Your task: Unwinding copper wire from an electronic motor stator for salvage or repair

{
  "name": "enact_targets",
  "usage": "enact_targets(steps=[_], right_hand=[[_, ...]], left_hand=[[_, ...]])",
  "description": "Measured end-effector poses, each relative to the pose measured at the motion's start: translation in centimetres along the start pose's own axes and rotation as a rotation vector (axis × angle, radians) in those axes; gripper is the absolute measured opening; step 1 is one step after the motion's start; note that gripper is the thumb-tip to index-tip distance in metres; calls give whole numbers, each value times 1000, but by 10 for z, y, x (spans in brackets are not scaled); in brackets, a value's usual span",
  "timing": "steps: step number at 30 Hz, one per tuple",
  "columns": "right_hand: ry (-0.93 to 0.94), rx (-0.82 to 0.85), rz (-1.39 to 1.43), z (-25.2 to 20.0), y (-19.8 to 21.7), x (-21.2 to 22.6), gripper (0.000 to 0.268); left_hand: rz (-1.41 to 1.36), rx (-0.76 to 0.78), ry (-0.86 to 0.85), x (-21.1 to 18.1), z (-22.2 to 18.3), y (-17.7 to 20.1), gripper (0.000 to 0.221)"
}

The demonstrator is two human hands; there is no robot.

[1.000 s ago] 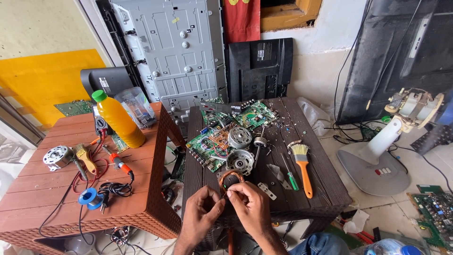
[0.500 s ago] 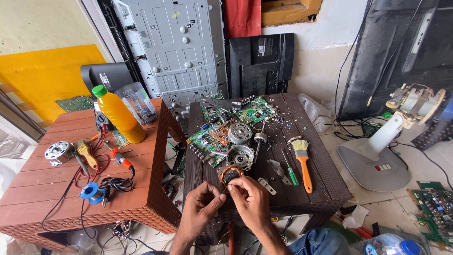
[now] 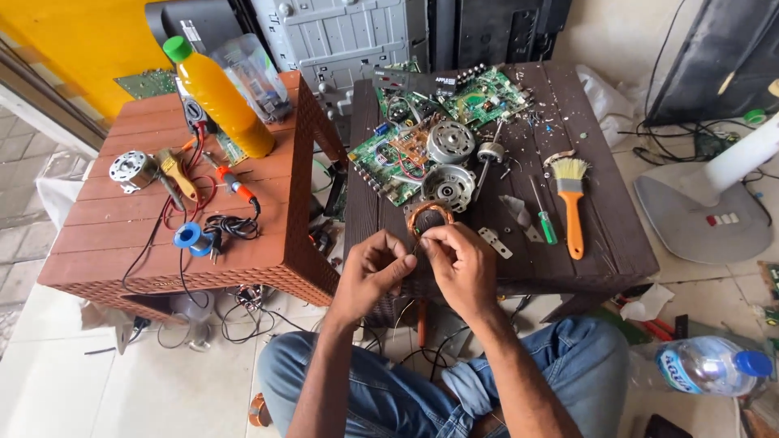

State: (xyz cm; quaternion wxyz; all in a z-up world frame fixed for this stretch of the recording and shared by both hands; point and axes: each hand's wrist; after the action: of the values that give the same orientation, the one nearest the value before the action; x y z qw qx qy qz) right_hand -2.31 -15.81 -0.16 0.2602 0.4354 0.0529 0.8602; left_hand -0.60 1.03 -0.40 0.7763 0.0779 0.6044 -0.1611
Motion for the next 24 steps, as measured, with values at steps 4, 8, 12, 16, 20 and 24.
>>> enact_targets(steps=[4, 8, 12, 16, 20, 24], right_hand=[[-4, 1, 25, 1, -1, 1, 4], [-1, -1, 16, -1, 0, -2, 3], [-27, -17, 46, -2, 1, -5, 3], [-50, -15, 72, -4, 2, -6, 3], [-50, -14, 80, -6, 1, -8, 2], [-9, 7, 117, -5, 2, -9, 2]], left_hand=[[-3, 8, -5, 3, 0, 4, 18], [-32, 7, -19, 7, 0, 5, 18], [-110, -25, 7, 26, 0, 11, 21], [-146, -33, 20, 17, -11, 13, 28], [-12, -10, 143, 8, -25, 10, 37], [41, 7, 188, -4, -37, 10, 20]])
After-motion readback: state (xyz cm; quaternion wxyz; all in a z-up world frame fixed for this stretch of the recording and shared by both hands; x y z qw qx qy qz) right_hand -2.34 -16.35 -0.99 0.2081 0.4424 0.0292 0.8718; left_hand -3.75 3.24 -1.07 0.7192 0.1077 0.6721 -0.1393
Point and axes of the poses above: each hand's wrist, its own z-axis towards the middle knuckle, its own y-axis out of the back of the hand, x = y × z, and after that the axes turned 1 degree about z, right-handed
